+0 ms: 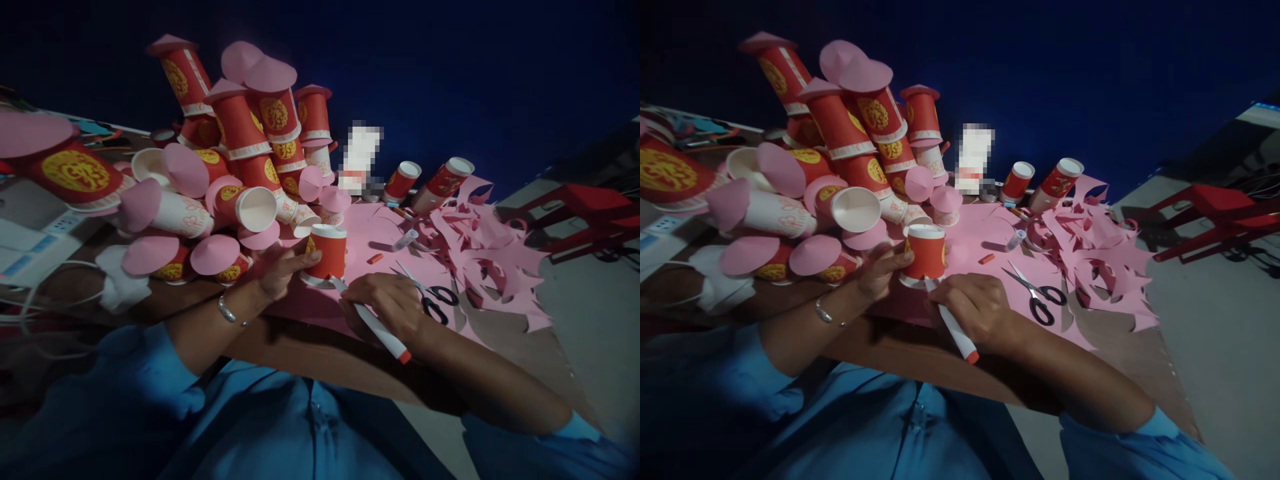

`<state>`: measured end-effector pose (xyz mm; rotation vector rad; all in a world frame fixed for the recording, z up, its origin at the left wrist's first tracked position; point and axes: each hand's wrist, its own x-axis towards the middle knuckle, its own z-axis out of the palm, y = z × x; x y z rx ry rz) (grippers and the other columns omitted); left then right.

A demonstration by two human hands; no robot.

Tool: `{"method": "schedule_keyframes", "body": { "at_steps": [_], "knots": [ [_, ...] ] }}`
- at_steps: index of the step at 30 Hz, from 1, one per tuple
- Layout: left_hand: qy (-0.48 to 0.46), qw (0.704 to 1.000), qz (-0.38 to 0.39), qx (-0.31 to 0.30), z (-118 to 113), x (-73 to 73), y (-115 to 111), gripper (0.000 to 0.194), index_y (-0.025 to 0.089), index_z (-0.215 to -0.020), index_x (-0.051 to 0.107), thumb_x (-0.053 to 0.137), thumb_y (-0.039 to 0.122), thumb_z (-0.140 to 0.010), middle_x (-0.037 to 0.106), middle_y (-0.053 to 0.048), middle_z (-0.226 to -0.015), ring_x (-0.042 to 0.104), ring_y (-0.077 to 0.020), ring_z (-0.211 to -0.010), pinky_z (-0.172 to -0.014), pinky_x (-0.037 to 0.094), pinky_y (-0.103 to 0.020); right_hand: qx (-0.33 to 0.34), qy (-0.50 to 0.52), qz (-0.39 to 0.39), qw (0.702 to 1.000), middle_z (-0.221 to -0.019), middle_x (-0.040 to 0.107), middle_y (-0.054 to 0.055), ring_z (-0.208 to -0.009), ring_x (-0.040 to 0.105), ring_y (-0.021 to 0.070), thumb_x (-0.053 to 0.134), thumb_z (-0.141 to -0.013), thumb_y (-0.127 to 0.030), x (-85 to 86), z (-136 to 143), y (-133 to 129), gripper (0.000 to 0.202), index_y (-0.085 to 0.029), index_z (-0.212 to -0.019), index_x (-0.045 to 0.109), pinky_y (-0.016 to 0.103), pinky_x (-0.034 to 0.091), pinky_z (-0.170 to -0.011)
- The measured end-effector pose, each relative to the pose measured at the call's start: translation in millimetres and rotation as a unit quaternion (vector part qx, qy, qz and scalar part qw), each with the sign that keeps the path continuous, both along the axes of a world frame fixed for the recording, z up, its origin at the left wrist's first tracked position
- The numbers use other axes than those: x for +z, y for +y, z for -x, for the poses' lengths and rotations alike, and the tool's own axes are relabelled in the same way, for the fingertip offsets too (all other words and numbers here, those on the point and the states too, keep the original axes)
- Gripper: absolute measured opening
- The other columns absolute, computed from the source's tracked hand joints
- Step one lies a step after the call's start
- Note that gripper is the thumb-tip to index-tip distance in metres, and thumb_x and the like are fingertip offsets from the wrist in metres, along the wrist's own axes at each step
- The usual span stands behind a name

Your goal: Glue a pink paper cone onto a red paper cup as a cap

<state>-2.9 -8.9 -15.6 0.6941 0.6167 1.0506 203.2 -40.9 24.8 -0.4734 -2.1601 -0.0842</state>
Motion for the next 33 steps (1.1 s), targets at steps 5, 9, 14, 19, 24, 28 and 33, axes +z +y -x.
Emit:
{"method": "schedule_keyframes", "body": {
  "at_steps": [5, 9, 14, 19, 24, 28, 33],
  "knots": [
    [0.004, 1.000, -0.008, -0.007, 0, -0.5, 0, 0.065, 0.015, -0.128, 0.071, 0.092, 0.036, -0.070, 0.081, -0.013, -0.115, 0.071, -0.0406, -0.125, -0.111, 0.056, -0.054, 0.005, 0.008, -0.004, 1.000, -0.068, 0.069, 0.000, -0.057, 0.067, 0.0123, 0.069, -0.090, -0.005, 1.9, 2, 0, 0.011, -0.015, -0.091, 0.064, 0.023, 0.050, -0.055],
    [0.017, 1.000, -0.005, -0.006, 0, -0.2, 0, 0.065, 0.016, -0.128, 0.071, 0.093, 0.037, -0.070, 0.081, -0.012, -0.112, 0.071, -0.0399, -0.123, -0.109, 0.057, -0.053, 0.011, -0.006, 0.007, 1.000, -0.069, 0.070, 0.001, -0.058, 0.067, 0.0129, 0.065, -0.094, -0.007, 1.8, 2, 1, 0.009, -0.016, -0.093, 0.063, 0.023, 0.053, -0.057],
    [0.025, 0.999, -0.023, -0.023, -1, 0.3, 0, 0.056, 0.016, -0.119, 0.074, 0.091, 0.041, -0.072, 0.081, -0.012, -0.112, 0.072, -0.0401, -0.121, -0.110, 0.057, -0.054, 0.016, 0.012, 0.005, 1.000, -0.071, 0.071, 0.001, -0.059, 0.068, 0.0123, 0.064, -0.095, -0.008, -0.6, 2, 2, 0.009, -0.017, -0.095, 0.063, 0.022, 0.053, -0.057],
    [0.021, 0.999, -0.010, -0.024, -1, -0.2, 0, 0.055, 0.017, -0.122, 0.074, 0.089, 0.036, -0.073, 0.081, -0.012, -0.114, 0.071, -0.0410, -0.123, -0.109, 0.057, -0.054, -0.002, 0.005, 0.006, 1.000, -0.070, 0.072, 0.000, -0.060, 0.067, 0.0110, 0.066, -0.095, -0.007, 2.6, 2, 1, 0.011, -0.017, -0.092, 0.064, 0.021, 0.053, -0.059],
    [0.010, 1.000, -0.010, -0.023, -1, -2.8, 0, 0.060, 0.017, -0.125, 0.073, 0.091, 0.039, -0.072, 0.081, -0.012, -0.115, 0.070, -0.0411, -0.126, -0.110, 0.057, -0.054, -0.012, 0.022, 0.007, 1.000, -0.072, 0.072, 0.001, -0.062, 0.070, 0.0126, 0.070, -0.090, -0.004, -1.2, 1, 0, 0.013, -0.015, -0.093, 0.064, 0.022, 0.055, -0.061],
    [0.008, 0.999, -0.017, -0.027, -1, -3.2, -1, 0.060, 0.017, -0.122, 0.075, 0.093, 0.044, -0.071, 0.081, -0.013, -0.116, 0.070, -0.0396, -0.127, -0.112, 0.055, -0.053, -0.031, 0.024, 0.007, 0.999, -0.073, 0.072, -0.001, -0.063, 0.071, 0.0130, 0.072, -0.089, -0.005, -7.5, -1, -1, 0.013, -0.016, -0.094, 0.065, 0.023, 0.055, -0.062],
    [0.005, 0.999, -0.022, -0.025, -1, -3.4, 0, 0.055, 0.016, -0.117, 0.076, 0.093, 0.044, -0.072, 0.081, -0.013, -0.114, 0.072, -0.0390, -0.123, -0.110, 0.056, -0.052, -0.047, 0.026, -0.004, 0.999, -0.071, 0.072, -0.001, -0.063, 0.071, 0.0133, 0.071, -0.090, -0.007, -8.2, -1, -1, 0.014, -0.018, -0.094, 0.064, 0.023, 0.055, -0.059]
  ]
}}
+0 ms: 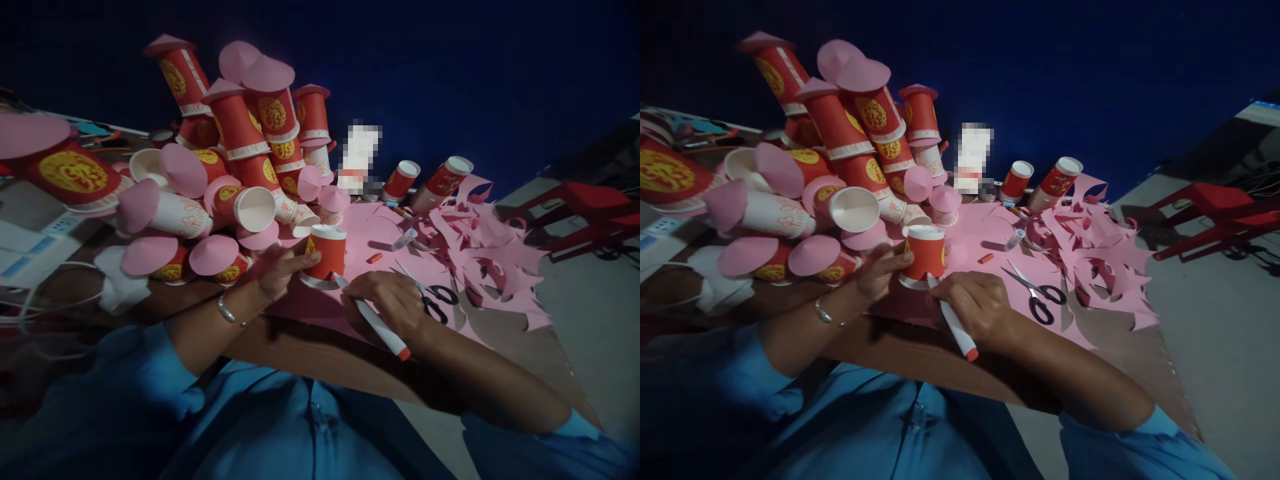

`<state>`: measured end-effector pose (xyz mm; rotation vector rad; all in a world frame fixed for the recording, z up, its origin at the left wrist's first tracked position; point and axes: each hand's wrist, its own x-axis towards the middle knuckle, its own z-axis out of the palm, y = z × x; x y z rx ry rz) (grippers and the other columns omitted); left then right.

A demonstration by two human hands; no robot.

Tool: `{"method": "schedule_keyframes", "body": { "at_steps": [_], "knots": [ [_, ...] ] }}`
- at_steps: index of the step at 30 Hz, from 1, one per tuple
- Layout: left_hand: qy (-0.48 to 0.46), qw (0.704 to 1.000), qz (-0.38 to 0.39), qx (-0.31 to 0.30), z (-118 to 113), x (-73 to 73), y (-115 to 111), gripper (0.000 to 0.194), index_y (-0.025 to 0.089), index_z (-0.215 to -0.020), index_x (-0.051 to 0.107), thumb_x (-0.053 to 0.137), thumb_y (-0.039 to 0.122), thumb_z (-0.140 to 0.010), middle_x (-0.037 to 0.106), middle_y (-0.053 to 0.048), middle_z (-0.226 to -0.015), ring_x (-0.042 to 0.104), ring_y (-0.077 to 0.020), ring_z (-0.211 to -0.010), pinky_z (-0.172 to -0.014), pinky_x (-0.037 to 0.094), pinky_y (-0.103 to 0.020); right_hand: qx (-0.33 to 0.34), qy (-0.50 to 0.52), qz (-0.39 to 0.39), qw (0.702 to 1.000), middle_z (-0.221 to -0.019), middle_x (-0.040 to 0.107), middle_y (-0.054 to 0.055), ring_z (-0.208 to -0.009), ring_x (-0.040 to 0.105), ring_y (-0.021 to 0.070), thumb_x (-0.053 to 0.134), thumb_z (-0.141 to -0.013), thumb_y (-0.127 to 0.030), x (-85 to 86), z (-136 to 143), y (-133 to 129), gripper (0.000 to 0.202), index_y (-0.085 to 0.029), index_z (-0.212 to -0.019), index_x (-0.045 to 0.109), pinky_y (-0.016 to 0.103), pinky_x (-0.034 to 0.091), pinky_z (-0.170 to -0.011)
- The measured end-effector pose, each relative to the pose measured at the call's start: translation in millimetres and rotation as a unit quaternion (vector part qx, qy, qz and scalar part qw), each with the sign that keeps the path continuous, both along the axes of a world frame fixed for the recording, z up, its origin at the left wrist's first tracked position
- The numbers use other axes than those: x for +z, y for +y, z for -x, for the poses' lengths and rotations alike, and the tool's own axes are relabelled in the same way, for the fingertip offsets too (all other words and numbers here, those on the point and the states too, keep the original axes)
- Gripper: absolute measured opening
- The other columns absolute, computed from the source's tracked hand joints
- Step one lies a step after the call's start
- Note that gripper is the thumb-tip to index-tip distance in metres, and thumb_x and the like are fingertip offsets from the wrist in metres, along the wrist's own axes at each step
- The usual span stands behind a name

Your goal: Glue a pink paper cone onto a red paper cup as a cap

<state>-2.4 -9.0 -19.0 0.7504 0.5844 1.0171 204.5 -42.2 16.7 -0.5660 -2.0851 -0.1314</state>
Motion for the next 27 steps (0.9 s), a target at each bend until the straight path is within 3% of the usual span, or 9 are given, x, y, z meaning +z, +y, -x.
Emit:
{"method": "schedule_keyframes", "body": {
  "at_steps": [7, 15, 27],
  "knots": [
    [-0.001, 1.000, -0.003, -0.001, 0.1, 1.3, 0.9, 0.056, 0.016, -0.117, 0.077, 0.093, 0.043, -0.071, 0.082, -0.013, -0.113, 0.072, -0.0381, -0.123, -0.111, 0.055, -0.051, 0.025, -0.006, 0.004, 1.000, -0.066, 0.069, -0.003, -0.057, 0.068, 0.0116, 0.067, -0.091, -0.005, 8.2, 3.6, 0.4, 0.014, -0.019, -0.090, 0.063, 0.022, 0.053, -0.055],
    [0.014, 1.000, 0.006, 0.021, 0.2, 2.1, 0.4, 0.059, 0.016, -0.118, 0.076, 0.094, 0.044, -0.069, 0.081, -0.011, -0.112, 0.070, -0.0389, -0.126, -0.112, 0.054, -0.051, 0.055, 0.002, 0.000, 0.999, -0.067, 0.068, -0.001, -0.055, 0.065, 0.0128, 0.069, -0.088, -0.005, 4.5, 2.5, 1.0, 0.014, -0.017, -0.092, 0.062, 0.025, 0.050, -0.054],
    [0.014, 1.000, 0.007, 0.016, -0.8, 5.5, -1.2, 0.066, 0.017, -0.126, 0.074, 0.094, 0.042, -0.069, 0.081, -0.011, -0.114, 0.071, -0.0372, -0.124, -0.111, 0.055, -0.048, 0.031, -0.038, -0.002, 0.999, -0.069, 0.069, -0.003, -0.056, 0.063, 0.0106, 0.064, -0.093, -0.007, 8.9, 3.4, -2.6, 0.014, -0.020, -0.093, 0.059, 0.024, 0.050, -0.054]
  ]
}}
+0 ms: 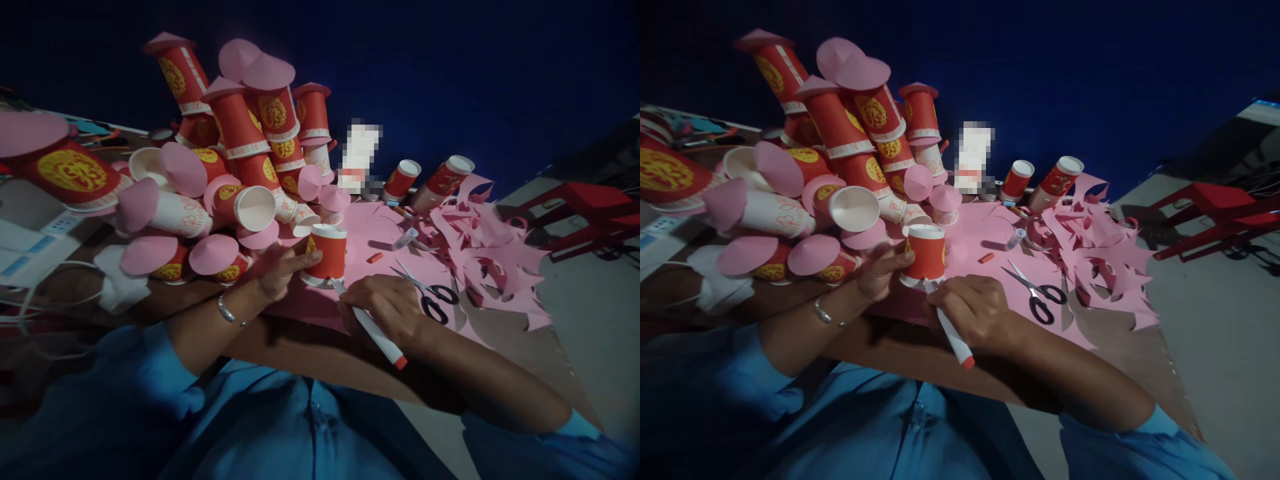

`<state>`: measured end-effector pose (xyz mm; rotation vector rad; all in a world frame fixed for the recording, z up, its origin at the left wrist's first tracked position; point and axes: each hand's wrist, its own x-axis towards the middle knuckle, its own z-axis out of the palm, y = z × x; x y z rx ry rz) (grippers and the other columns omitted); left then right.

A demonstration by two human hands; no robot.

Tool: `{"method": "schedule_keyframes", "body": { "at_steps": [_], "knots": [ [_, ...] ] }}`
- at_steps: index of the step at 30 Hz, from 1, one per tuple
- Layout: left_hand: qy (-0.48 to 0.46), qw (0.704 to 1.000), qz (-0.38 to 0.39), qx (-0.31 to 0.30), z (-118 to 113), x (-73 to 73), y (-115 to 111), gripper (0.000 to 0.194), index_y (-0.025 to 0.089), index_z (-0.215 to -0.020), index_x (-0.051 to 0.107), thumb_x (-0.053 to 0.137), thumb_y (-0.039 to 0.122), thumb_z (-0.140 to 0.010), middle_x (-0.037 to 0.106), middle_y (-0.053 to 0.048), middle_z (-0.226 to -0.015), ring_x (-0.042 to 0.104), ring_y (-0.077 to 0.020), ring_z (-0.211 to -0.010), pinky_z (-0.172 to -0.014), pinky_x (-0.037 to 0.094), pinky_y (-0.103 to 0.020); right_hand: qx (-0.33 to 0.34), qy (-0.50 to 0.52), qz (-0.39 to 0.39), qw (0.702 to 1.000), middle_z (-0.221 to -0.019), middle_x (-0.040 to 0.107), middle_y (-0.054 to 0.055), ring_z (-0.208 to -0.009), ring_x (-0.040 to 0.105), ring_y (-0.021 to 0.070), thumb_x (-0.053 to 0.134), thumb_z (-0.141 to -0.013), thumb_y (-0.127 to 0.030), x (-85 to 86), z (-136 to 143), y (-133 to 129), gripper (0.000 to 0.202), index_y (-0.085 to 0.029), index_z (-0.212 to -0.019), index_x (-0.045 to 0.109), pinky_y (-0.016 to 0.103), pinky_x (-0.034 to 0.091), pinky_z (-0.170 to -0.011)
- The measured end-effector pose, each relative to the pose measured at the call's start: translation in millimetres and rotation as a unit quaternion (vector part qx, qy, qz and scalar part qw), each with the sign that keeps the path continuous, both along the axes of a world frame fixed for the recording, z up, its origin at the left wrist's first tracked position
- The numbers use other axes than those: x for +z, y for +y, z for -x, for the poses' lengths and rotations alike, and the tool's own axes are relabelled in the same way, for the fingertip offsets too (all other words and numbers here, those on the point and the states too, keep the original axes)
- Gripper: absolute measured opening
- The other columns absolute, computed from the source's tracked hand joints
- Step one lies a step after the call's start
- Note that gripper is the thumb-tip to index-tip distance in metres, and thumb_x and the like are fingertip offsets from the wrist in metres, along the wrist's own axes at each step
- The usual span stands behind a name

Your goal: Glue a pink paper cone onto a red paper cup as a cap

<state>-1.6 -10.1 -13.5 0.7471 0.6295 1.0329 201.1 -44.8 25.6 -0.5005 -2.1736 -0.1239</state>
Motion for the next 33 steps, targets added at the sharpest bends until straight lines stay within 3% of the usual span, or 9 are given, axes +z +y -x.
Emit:
{"method": "schedule_keyframes", "body": {
  "at_steps": [11, 19, 26, 33],
  "knots": [
    [0.012, 1.000, -0.007, -0.011, 0.1, -0.2, 0.7, 0.064, 0.016, -0.124, 0.073, 0.094, 0.043, -0.069, 0.081, -0.010, -0.114, 0.072, -0.0362, -0.121, -0.108, 0.056, -0.047, 0.008, -0.018, -0.016, 1.000, -0.069, 0.068, -0.002, -0.056, 0.060, 0.0104, 0.064, -0.094, -0.006, -1.1, -1.1, 1.7, 0.013, -0.019, -0.095, 0.060, 0.023, 0.049, -0.055],
    [0.014, 0.999, -0.020, -0.025, -0.6, -3.1, 0.4, 0.069, 0.016, -0.134, 0.068, 0.090, 0.043, -0.074, 0.079, -0.013, -0.118, 0.072, -0.0364, -0.121, -0.106, 0.056, -0.048, 0.031, -0.015, -0.023, 0.999, -0.071, 0.068, 0.000, -0.057, 0.063, 0.0116, 0.068, -0.093, -0.006, -4.8, -1.0, 3.6, 0.012, -0.016, -0.096, 0.061, 0.024, 0.051, -0.055],
    [0.039, 0.998, -0.034, -0.021, 1.2, -5.1, 0.7, 0.067, 0.017, -0.130, 0.071, 0.090, 0.049, -0.074, 0.080, -0.010, -0.114, 0.071, -0.0350, -0.121, -0.106, 0.055, -0.045, 0.006, -0.040, -0.009, 0.999, -0.076, 0.072, 0.002, -0.062, 0.066, 0.0120, 0.064, -0.099, -0.012, -2.2, -3.6, 2.5, 0.005, -0.016, -0.100, 0.061, 0.024, 0.054, -0.058],
    [0.027, 0.999, -0.017, -0.029, 1.1, -3.5, -0.8, 0.062, 0.017, -0.127, 0.072, 0.089, 0.047, -0.074, 0.080, -0.010, -0.113, 0.071, -0.0359, -0.123, -0.108, 0.055, -0.047, 0.001, -0.019, -0.008, 1.000, -0.074, 0.072, 0.000, -0.062, 0.066, 0.0116, 0.065, -0.095, -0.008, -5.2, -4.0, 3.1, 0.010, -0.017, -0.098, 0.062, 0.025, 0.053, -0.059]
  ]
}}
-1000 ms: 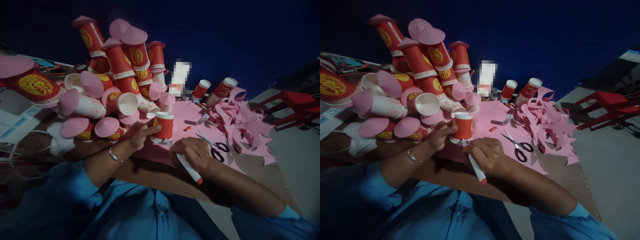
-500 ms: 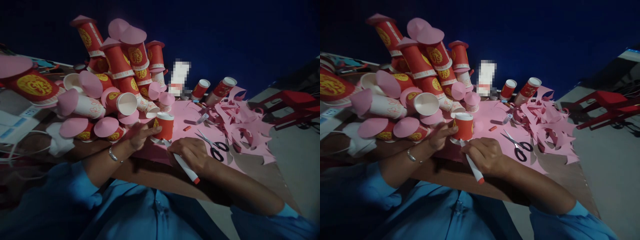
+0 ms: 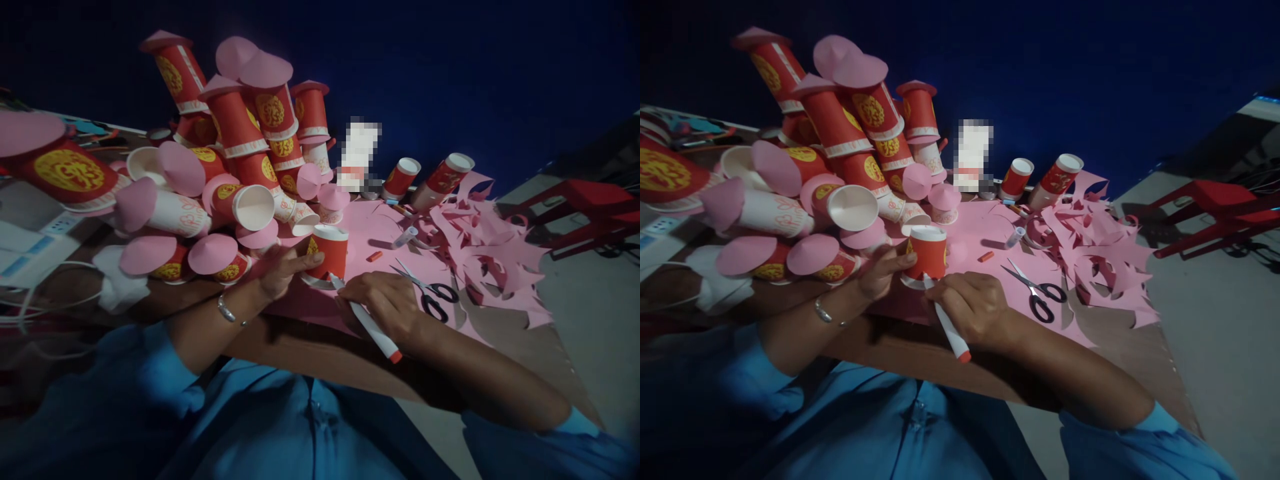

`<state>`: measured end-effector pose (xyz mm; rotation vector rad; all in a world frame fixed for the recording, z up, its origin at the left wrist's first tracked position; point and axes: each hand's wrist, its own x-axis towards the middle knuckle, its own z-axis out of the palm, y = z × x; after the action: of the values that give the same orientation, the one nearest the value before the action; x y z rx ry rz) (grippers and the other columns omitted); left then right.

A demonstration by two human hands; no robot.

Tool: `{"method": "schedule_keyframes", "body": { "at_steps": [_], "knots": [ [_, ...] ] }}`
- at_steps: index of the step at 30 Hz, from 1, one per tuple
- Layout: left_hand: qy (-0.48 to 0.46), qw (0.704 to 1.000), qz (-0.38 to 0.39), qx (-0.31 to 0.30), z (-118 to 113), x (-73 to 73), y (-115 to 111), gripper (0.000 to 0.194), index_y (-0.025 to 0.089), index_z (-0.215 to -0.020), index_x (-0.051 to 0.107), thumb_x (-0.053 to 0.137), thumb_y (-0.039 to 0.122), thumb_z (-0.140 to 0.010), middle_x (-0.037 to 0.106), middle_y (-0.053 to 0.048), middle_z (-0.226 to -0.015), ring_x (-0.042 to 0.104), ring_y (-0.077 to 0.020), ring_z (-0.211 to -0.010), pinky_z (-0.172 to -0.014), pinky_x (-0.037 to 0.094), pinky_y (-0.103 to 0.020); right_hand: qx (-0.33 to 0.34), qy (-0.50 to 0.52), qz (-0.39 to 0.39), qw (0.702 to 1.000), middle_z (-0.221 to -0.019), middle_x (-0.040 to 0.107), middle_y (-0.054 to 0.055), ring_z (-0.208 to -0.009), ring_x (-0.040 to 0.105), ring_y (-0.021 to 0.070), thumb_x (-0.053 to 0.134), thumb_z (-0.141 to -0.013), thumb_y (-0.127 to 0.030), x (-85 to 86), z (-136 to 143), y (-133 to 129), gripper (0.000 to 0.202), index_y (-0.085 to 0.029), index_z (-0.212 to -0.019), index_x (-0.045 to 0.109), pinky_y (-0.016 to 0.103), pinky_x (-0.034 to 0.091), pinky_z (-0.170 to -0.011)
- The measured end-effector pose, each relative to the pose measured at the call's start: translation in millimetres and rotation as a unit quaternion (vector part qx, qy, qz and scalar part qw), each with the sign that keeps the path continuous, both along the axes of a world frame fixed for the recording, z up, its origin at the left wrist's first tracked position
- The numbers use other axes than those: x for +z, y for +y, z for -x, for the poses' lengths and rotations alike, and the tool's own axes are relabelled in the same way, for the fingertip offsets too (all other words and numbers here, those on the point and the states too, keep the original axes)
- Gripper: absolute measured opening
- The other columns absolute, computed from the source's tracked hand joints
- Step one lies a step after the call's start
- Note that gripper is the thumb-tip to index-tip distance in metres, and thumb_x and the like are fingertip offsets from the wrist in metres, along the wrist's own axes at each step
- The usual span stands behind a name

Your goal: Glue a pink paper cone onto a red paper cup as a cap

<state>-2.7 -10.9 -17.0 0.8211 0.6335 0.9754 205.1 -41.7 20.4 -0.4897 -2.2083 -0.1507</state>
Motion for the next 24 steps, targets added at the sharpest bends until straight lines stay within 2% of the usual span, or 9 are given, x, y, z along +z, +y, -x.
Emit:
{"method": "schedule_keyframes", "body": {
  "at_steps": [8, 17, 24],
  "knots": [
    [-0.003, 1.000, 0.000, 0.008, -0.9, -0.7, 1.9, 0.065, 0.018, -0.125, 0.074, 0.093, 0.049, -0.071, 0.080, -0.012, -0.118, 0.070, -0.0375, -0.124, -0.110, 0.054, -0.050, 0.004, 0.006, -0.003, 1.000, -0.071, 0.069, 0.000, -0.059, 0.064, 0.0119, 0.067, -0.093, -0.007, -0.3, 0.5, 0.5, 0.011, -0.016, -0.096, 0.061, 0.025, 0.051, -0.056],
    [0.003, 1.000, -0.008, 0.001, -0.3, 0.3, -0.8, 0.066, 0.017, -0.131, 0.071, 0.089, 0.047, -0.075, 0.080, -0.011, -0.119, 0.070, -0.0365, -0.125, -0.111, 0.053, -0.050, 0.016, 0.001, 0.009, 1.000, -0.075, 0.071, 0.002, -0.061, 0.064, 0.0127, 0.065, -0.097, -0.012, 3.7, -0.6, 1.3, 0.003, -0.015, -0.096, 0.065, 0.025, 0.052, -0.057],
    [0.004, 1.000, -0.013, -0.006, 0.3, -1.7, 0.7, 0.064, 0.018, -0.129, 0.072, 0.090, 0.048, -0.075, 0.081, -0.011, -0.116, 0.071, -0.0358, -0.124, -0.111, 0.054, -0.048, 0.016, 0.014, -0.007, 1.000, -0.074, 0.071, 0.003, -0.061, 0.066, 0.0131, 0.068, -0.093, -0.006, 2.4, -1.2, 3.9, 0.006, -0.012, -0.092, 0.068, 0.024, 0.053, -0.056]
  ]
}}
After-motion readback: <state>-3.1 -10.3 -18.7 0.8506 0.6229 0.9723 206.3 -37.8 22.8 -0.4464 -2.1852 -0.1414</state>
